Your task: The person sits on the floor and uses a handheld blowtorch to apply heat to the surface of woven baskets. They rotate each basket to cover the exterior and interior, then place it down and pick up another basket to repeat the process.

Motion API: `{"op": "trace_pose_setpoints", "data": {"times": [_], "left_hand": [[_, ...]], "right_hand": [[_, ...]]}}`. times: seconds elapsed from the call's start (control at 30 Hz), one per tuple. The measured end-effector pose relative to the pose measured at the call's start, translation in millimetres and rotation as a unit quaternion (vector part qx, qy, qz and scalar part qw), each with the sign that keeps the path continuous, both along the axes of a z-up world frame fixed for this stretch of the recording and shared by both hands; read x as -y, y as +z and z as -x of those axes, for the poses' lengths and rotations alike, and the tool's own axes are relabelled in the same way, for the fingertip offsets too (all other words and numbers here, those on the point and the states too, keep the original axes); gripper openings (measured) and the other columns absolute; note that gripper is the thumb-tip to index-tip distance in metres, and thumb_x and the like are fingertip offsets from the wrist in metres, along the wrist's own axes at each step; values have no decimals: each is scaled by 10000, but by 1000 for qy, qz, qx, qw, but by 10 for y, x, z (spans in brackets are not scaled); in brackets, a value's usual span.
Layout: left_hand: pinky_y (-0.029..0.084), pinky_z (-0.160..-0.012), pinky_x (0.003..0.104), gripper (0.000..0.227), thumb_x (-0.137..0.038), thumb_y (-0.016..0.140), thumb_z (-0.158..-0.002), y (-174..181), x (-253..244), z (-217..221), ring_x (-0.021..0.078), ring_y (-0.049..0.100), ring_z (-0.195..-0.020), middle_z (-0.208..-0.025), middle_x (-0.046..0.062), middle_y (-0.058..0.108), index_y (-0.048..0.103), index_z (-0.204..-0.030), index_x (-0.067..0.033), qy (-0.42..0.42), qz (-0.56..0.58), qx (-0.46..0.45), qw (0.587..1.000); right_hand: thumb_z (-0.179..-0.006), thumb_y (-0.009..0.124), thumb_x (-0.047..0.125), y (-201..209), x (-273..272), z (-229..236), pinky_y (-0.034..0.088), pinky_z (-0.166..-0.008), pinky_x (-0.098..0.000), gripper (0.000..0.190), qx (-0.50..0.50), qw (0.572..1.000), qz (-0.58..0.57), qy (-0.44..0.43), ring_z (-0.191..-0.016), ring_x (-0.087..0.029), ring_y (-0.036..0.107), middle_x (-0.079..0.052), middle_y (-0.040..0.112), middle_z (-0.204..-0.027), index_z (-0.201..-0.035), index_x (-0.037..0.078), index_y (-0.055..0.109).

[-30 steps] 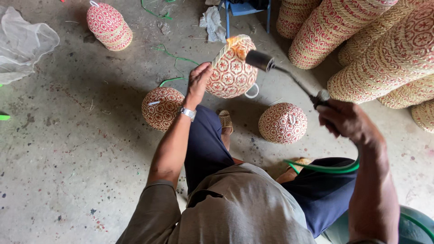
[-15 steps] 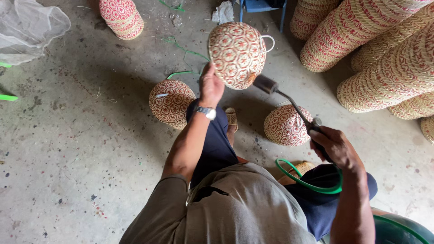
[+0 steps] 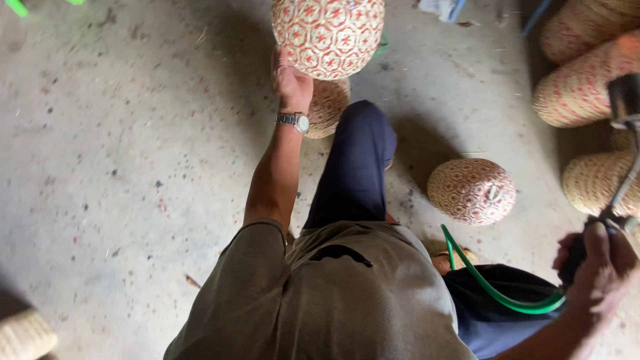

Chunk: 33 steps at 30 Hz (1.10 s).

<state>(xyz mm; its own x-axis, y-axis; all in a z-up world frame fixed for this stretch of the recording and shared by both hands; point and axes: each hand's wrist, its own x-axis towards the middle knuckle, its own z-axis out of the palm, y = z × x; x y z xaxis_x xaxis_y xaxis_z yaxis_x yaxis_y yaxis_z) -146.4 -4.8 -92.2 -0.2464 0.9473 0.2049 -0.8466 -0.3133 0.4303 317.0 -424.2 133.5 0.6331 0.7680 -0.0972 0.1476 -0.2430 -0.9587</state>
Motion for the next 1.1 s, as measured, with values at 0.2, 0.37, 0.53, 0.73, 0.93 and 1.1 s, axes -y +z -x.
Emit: {"op": "trace_pose_setpoints", "data": {"times": [0.2,0.37,0.53,0.73,0.93,1.1], "left_hand": [[448,-1142,625,530,-304,591,-999,-747,478,593,368,533,-1347,-1441,160,567,483,-1446,-42,36,97,55,993],[445,-1136,607,631,-383,619,-967,-1310,602,549,382,514,-1346,-1461,144,540,448,-1481,-59,45,174,48,983],[455,-1082,582,708,-463,584,-976,-1408,530,373,409,523,-1319,-1480,207,511,447,-1492,3,136,322,5,937],[295,-1279,542,913,-703,471,-1048,-1149,519,121,364,244,-1615,-1737,226,227,174,-1671,-104,303,412,-564,648],[75,-1215,761,1268,-846,663,-756,-832,364,45,437,34,-1608,-1759,152,72,6,-1677,-272,199,170,-814,519],[132,-1200,745,1327,-781,827,-720,-978,-79,-115,411,87,-1574,-1718,125,109,20,-1642,-271,182,102,-848,488]], "right_hand": [[-1202,550,182,-264,38,-102,444,-569,-297,223,-9,1000,4,28,-608,-147,550,-116,621,-827,-1113,-21,550],[-1202,596,186,-276,3,-86,482,-592,-295,204,-32,998,-8,45,-644,-148,574,-111,631,-846,-1189,-15,574],[-1193,571,176,-218,-61,-22,468,-599,-317,212,7,998,36,42,-628,-165,555,-126,626,-847,-1189,-35,555],[-1174,577,151,-172,-101,61,471,-596,-318,207,23,998,43,32,-634,-169,572,-131,625,-837,-1234,-47,571],[-1184,585,149,-131,-128,127,479,-618,-308,201,25,998,40,47,-645,-158,580,-131,633,-841,-1225,-48,586],[-1165,570,148,-143,-146,206,474,-604,-301,210,38,997,62,26,-639,-152,579,-132,641,-832,-1217,-54,595]]}}
